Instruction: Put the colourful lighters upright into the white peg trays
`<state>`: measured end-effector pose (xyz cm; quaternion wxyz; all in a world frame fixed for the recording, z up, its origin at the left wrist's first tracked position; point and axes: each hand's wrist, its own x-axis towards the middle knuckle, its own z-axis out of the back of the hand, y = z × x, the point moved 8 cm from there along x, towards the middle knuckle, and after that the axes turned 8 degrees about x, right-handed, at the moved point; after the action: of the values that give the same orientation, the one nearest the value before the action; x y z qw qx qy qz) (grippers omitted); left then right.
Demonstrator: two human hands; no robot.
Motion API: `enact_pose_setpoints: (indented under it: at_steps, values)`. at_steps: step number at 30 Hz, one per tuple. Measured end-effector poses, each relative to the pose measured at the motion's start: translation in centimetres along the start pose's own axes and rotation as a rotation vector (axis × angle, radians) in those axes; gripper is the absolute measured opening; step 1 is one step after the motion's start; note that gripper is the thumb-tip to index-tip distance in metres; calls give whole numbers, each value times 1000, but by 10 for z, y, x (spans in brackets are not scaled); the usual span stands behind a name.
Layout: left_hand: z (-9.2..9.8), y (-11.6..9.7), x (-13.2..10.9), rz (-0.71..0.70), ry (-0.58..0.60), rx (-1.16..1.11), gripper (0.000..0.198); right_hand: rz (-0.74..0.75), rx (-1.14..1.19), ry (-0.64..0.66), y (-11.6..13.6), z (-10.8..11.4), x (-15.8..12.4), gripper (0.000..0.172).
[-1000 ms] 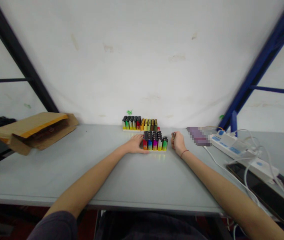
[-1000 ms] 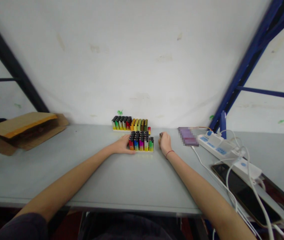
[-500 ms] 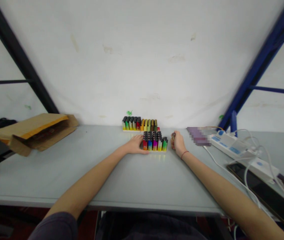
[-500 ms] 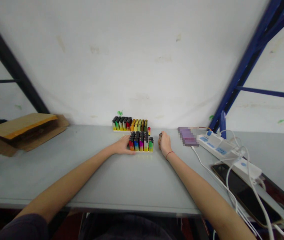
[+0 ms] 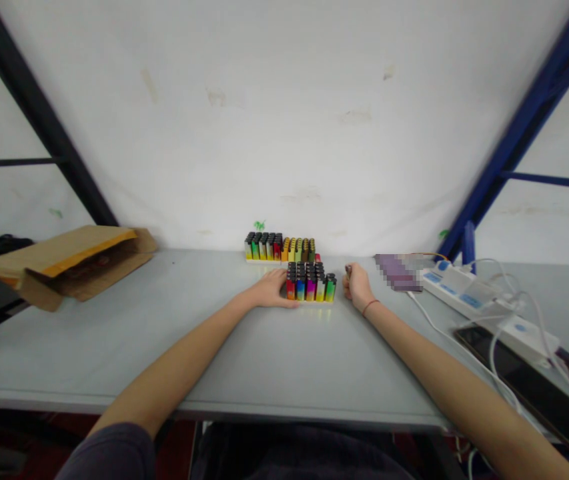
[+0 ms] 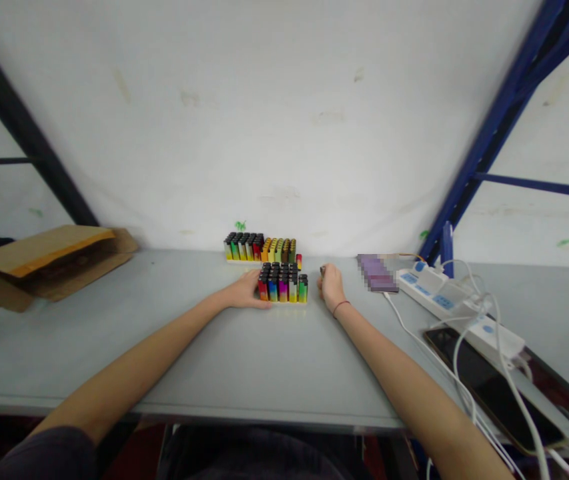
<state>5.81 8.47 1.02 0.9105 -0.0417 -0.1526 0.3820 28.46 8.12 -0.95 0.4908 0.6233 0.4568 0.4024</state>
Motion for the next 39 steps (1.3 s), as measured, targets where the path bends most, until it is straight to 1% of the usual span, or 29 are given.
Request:
enact_pose_setpoints:
  at_steps: [2, 4, 7, 12, 14, 18, 21, 25, 33, 37, 39]
  values:
    - [0, 0, 0, -1, 1, -3, 91, -19, 36, -46, 0, 2, -2, 25]
    - [1, -1, 0, 0, -3, -11, 90, -38, 63, -58, 1, 1, -4, 26]
    - [2, 0, -1, 9, -6, -12, 87, -70, 86, -51, 2, 0, -6, 28]
    - [1, 0, -1, 12, 2, 4, 88, -143, 111, -1, 3, -5, -10, 37]
    - [0, 0, -1, 8, 3, 8, 88, -141, 109, -5, 3, -5, -10, 34]
    - [1, -1, 0, -14, -15, -13, 87, -102, 102, -48, 4, -2, -8, 24]
    - [1, 0, -1, 2, -7, -5, 88, -74, 96, -65, 3, 0, -7, 22]
    - [1, 0, -1, 12, 0, 7, 88, -65, 80, -67, 2, 1, -5, 22]
    - [0, 0, 0, 6, 6, 4, 90, -107, 122, -69, 5, -1, -9, 22]
    - [0, 0, 0, 1, 8, 13, 91, -147, 115, -57, 7, -2, -13, 25]
    - [0, -1, 0, -3, 15, 24, 91, -131, 102, -11, 8, -6, -14, 29]
